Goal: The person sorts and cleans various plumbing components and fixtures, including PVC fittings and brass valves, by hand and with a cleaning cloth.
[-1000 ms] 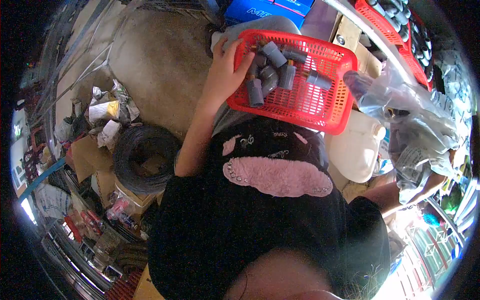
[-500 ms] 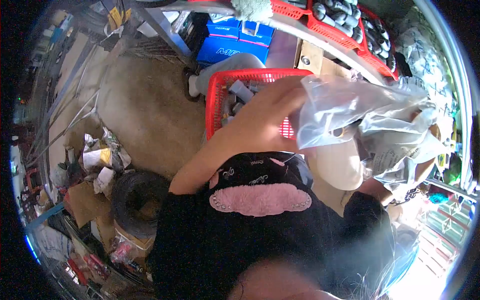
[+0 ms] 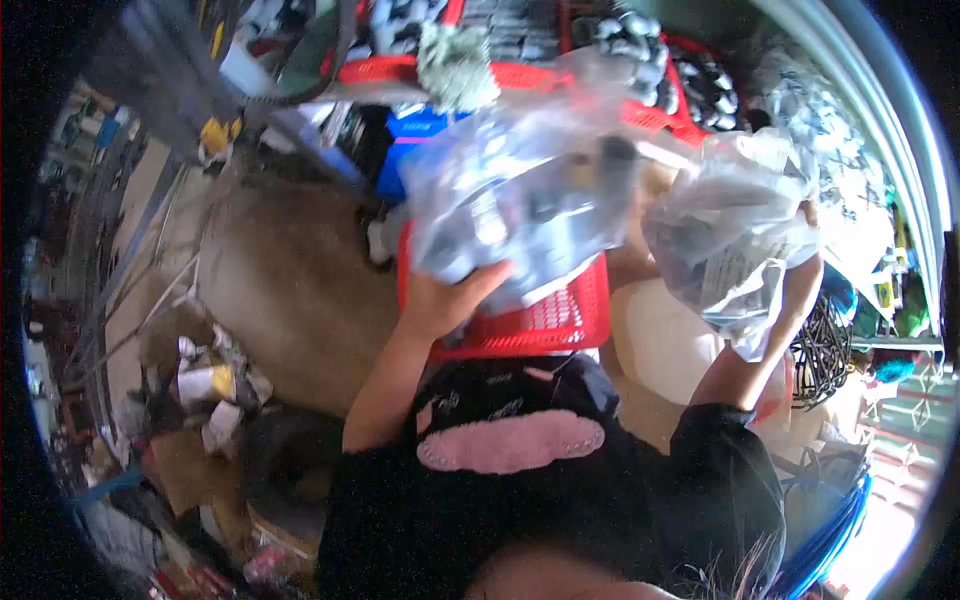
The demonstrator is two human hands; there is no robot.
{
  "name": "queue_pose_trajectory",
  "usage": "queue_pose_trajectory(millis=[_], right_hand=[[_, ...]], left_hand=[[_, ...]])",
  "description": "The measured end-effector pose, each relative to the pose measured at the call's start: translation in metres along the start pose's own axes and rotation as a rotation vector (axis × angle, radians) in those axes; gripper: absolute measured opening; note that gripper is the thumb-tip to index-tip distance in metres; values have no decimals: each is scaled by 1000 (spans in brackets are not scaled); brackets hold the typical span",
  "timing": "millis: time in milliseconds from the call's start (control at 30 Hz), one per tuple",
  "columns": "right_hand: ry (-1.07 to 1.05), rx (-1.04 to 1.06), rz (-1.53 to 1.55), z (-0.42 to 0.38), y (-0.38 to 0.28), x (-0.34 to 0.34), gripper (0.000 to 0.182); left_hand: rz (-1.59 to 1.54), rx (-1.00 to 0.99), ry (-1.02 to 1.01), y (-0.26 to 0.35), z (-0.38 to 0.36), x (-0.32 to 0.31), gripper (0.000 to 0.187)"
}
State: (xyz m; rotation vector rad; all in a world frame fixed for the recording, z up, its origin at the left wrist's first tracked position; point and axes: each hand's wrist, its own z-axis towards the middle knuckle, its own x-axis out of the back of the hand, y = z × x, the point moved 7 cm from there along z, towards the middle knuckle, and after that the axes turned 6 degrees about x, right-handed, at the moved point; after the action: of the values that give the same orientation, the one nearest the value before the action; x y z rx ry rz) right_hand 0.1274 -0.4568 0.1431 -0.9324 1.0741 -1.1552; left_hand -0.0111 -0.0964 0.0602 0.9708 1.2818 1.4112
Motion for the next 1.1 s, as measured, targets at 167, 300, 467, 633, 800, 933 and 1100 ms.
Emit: queue_pose_trajectory(millis=[167, 300, 467, 633, 800, 933, 1100], right_hand=[[385, 204, -101, 26, -24, 68, 49], [587, 600, -295, 73, -33, 68, 41], [497, 595, -655, 181, -2, 62, 46], [165, 472, -864, 266, 68, 46, 51], [-301, 576, -1126, 295, 130, 6, 40], [-110, 738, -847, 164, 78, -75, 38], [-262, -342, 233, -31, 141, -120, 64]], left_hand=[[88, -110, 81, 3, -18, 39, 50], [25, -38, 161, -7, -29, 54, 50], [9, -5, 231, -25, -34, 64, 57], [-66, 14, 211, -21, -29, 58, 62], [11, 218, 226, -46, -40, 68, 63], [47, 140, 160, -32, -32, 49, 59], [-235, 98, 140, -35, -20, 28, 61]])
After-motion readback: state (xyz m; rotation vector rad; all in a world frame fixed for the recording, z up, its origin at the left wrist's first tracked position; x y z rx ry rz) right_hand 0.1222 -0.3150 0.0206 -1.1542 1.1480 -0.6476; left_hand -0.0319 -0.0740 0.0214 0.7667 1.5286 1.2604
